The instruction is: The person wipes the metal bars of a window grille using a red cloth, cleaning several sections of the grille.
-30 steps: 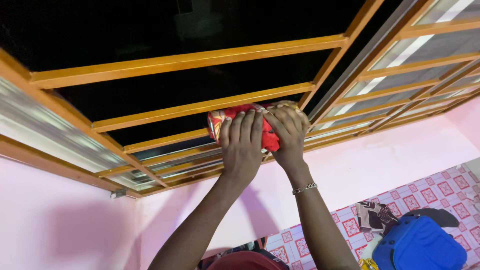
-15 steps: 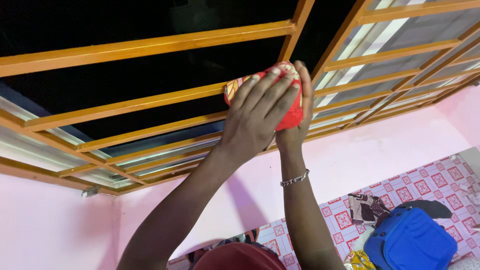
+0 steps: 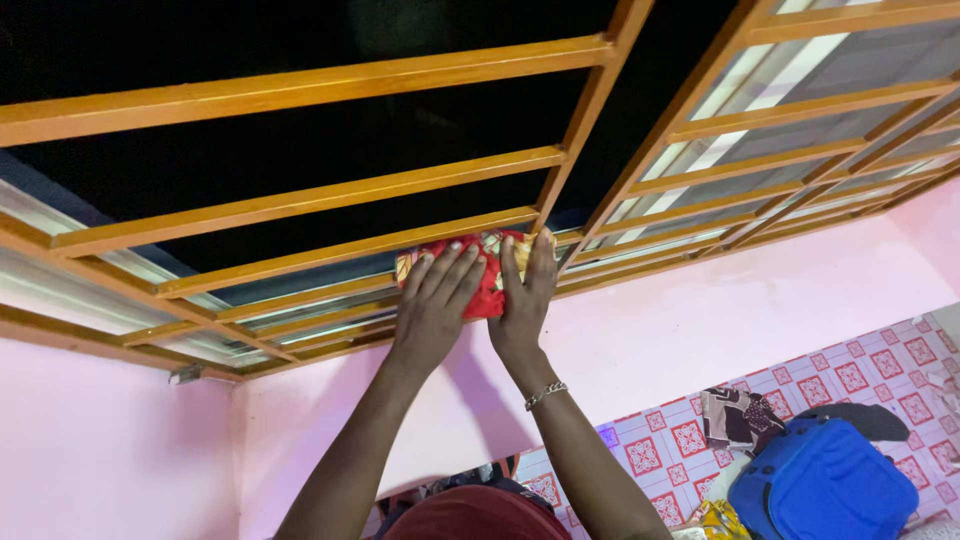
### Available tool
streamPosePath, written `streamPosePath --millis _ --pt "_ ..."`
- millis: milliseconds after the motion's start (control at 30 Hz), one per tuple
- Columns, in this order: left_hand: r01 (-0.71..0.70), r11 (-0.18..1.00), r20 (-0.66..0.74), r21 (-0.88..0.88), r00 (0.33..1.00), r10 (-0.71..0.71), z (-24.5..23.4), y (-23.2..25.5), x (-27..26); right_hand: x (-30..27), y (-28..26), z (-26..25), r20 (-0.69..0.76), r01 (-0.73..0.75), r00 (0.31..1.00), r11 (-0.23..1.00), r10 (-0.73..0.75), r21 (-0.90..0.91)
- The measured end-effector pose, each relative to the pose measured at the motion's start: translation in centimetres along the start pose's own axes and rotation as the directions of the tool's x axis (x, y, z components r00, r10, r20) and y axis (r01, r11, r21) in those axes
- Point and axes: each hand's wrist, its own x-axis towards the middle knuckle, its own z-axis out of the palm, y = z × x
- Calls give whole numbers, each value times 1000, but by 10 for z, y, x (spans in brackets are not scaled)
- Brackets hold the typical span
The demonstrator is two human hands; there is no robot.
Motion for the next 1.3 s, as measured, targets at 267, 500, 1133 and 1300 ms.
streamPosePath --millis 267,500,1133,1300 --pt "241 969 85 46 966 -245 -60 -40 -58 -12 -77 32 199 81 977 996 -75 -21" --pt "446 893 15 53 894 -448 -124 -68 -113 5 -154 66 276 207 929 964 -246 164" --pt "159 985 36 -65 987 -157 -12 -6 -66 -28 -26 14 119 135 985 989 -127 -67" --pt "433 900 75 58 897 -436 -18 -51 -143 -61 -64 67 285 251 927 968 -244 12"
